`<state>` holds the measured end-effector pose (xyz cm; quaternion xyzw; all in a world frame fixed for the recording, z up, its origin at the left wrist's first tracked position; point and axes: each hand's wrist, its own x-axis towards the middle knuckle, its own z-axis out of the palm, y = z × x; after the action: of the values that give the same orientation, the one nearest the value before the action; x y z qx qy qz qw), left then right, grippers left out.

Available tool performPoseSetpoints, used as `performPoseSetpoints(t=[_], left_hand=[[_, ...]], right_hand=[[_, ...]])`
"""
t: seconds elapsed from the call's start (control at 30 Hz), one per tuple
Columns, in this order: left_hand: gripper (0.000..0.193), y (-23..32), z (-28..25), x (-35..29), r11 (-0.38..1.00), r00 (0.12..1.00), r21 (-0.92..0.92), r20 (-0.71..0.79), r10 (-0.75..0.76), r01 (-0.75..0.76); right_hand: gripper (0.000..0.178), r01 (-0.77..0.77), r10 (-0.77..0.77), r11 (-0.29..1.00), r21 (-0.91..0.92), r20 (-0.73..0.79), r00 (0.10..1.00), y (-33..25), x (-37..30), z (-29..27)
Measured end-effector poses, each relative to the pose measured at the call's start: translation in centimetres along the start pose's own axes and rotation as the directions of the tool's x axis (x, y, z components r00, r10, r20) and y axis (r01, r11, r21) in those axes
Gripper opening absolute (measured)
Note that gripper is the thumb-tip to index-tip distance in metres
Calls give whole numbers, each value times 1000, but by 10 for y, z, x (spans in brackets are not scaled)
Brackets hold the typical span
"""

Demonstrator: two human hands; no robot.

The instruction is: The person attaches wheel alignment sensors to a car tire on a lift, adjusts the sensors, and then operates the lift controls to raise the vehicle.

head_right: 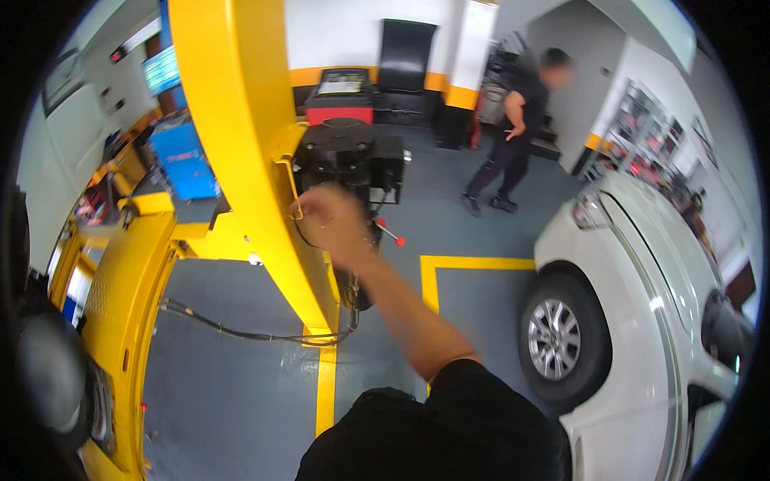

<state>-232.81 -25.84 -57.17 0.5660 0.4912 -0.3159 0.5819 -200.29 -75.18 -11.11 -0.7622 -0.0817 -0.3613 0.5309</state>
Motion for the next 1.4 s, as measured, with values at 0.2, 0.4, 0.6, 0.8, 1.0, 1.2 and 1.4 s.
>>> performPoseSetpoints(t=[0.2, 0.4, 0.6, 0.8, 1.0, 1.2, 1.4], left_hand=[[21, 46, -138, 35, 996, 997, 62, -19, 72, -71], [22, -80, -306, 19, 947, 947, -115, -159, 280, -299], [32, -147, -271, -82, 888, 964, -399, -223, 146, -227], [30, -289, -174, -153, 794, 962, -602, -159, -222, 84], [29, -302, -124, -187, 828, 932, -551, -343, -115, -100], [36, -183, -155, -155, 534, 959, -843, -203, -199, -68], [38, -61, -238, -159, 706, 942, -686, -325, -83, -174]], right_hand=[[21, -101, 69, 995, 5, 695, 715, -49, -118, 170], [26, -157, 55, 988, -3, 942, 330, -66, -211, 294], [24, -263, 115, 962, -76, 984, 137, -112, -266, 417], [36, -52, 50, 997, -52, 998, -43, -89, -283, 613], [87, 238, 77, 970, -57, 994, -73, -74, -359, 755], [66, 36, 66, 998, -61, 980, -189, -90, -402, 771], [41, -101, 23, 994, -33, 995, -98, -67, -417, 782]])
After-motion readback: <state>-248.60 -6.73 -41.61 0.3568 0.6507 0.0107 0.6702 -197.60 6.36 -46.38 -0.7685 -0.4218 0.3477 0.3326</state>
